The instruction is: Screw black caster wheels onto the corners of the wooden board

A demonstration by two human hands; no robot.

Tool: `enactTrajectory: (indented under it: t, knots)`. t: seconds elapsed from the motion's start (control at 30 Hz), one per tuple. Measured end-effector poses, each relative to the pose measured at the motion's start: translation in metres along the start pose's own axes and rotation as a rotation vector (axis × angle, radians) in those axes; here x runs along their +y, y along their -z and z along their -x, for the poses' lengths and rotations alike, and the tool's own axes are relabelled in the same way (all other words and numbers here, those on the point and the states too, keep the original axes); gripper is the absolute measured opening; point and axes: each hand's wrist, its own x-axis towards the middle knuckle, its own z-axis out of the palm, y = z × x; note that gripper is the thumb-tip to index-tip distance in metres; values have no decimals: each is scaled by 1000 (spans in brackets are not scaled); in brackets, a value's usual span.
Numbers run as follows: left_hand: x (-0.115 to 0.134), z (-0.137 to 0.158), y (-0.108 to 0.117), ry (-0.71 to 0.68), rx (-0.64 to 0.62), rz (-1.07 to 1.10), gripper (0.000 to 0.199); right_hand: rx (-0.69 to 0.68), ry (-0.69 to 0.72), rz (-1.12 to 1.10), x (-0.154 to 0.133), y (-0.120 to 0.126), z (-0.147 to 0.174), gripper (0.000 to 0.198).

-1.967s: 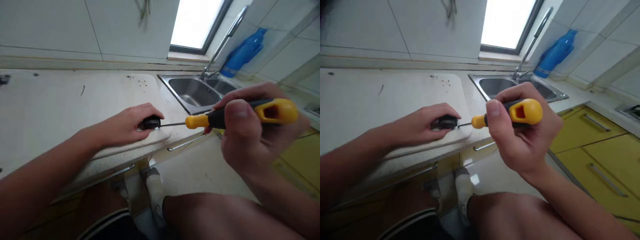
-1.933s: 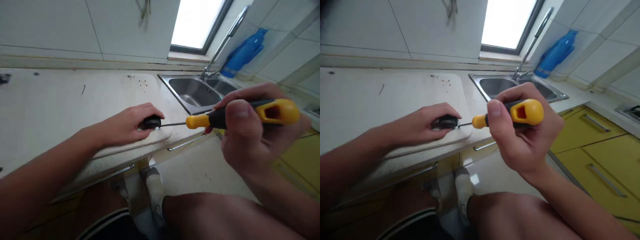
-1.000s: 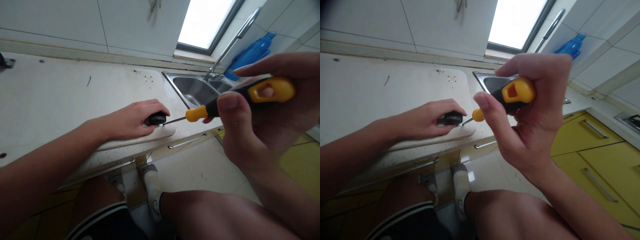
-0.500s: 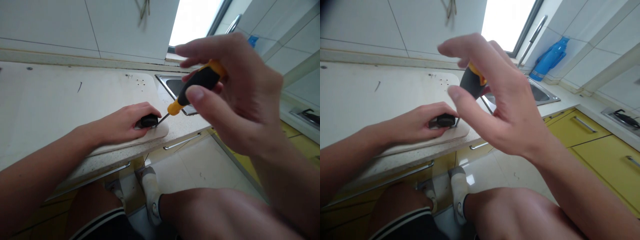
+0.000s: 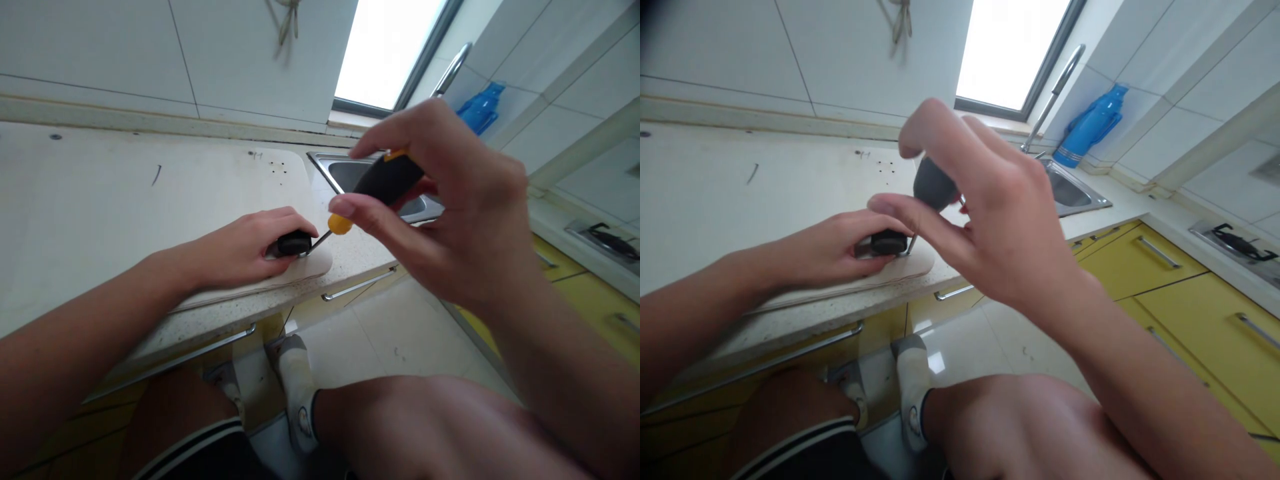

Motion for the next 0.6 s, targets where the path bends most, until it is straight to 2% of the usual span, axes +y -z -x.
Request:
enactTrajectory:
  t: [0.07,0.1,0.17,0.2,0.23,0.27,0.33,0.37,0.47,0.5,0.6]
  knots:
    - [1,0,0,19,-1,-3,41,-131,-2,-148,7,-1,1,41]
    - [2,0,1,26,-2,-3,41,-57,20,-208,11,-1,1,41]
    - [2,1,1,27,-4,1,41,183,17,-161,17,-2,3,34]
    - [1,1,1,22,-5,5,41,224,2,-109,19,-2,3,33]
    - [1,2,0,16,-6,10,42,182,-21,-73,20,-1,4,36]
    - [1,2,0,10,-5,12,42,79,-40,-73,21,0,4,40]
    - [0,2,0,7,-1,10,43,-84,-44,-150,21,1,4,46]
    - [0,1,0,9,-1,9,43,-49,-12,-188,21,0,4,46]
    - [-1,0,-1,5,-1,2,41,292,68,-87,21,-2,5,29]
    - [-1,0,-1,3,-1,1,41,290,50,-57,22,-2,5,27]
    - [-2,0,-2,3,4,-4,42,-17,-73,-151,24,-1,5,42]
